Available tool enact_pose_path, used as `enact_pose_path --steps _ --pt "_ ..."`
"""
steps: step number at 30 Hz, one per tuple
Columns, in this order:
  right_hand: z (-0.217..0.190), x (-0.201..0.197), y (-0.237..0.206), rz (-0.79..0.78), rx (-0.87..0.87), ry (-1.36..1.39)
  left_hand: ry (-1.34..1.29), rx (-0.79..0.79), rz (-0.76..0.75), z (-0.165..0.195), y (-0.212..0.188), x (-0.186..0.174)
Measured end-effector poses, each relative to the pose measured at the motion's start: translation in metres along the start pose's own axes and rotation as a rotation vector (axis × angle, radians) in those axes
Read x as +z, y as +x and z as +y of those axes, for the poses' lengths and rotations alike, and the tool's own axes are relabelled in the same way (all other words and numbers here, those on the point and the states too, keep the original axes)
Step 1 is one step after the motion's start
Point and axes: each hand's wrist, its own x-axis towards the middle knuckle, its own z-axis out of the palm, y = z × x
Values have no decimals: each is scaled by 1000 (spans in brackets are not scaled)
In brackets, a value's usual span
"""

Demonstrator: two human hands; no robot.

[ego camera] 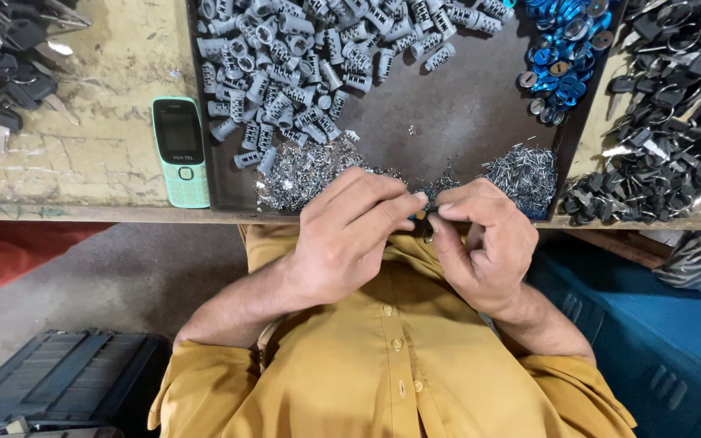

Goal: The person picks small metal pins and springs from a tray and inserts them by hand into lock cylinder plugs, pressing each part into place and setting finished cylinders on the workbench among keys and loose parts.

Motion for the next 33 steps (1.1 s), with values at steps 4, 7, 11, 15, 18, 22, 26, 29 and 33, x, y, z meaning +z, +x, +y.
enact_pose_path --steps 4,7,11,15,18,22,26,29,33 --pt "7 2 -8 -18 72 126 2 -69 15 2 -5 1" --pt "10 4 -6 -52 123 204 13 -87 42 2 -8 3" --pt "10 5 5 -107 112 306 -24 -142 61 0 -9 3" --pt "5 3 11 -241 185 372 -75 -161 106 -5 -10 3" --pt "2 5 7 -284 262 468 -141 -172 109 -8 -13 4" --pt "0 9 -1 -182 412 643 -196 -224 114 -10 -20 4" --pt "1 -4 3 -2 248 558 -465 -527 164 -17 -28 -6" --pt "-5 -9 6 -109 4 183 -1263 -719 107 -25 -32 12" --pt "-14 0 3 -93 -98 -20 -1477 -783 -4 -30 -40 33"
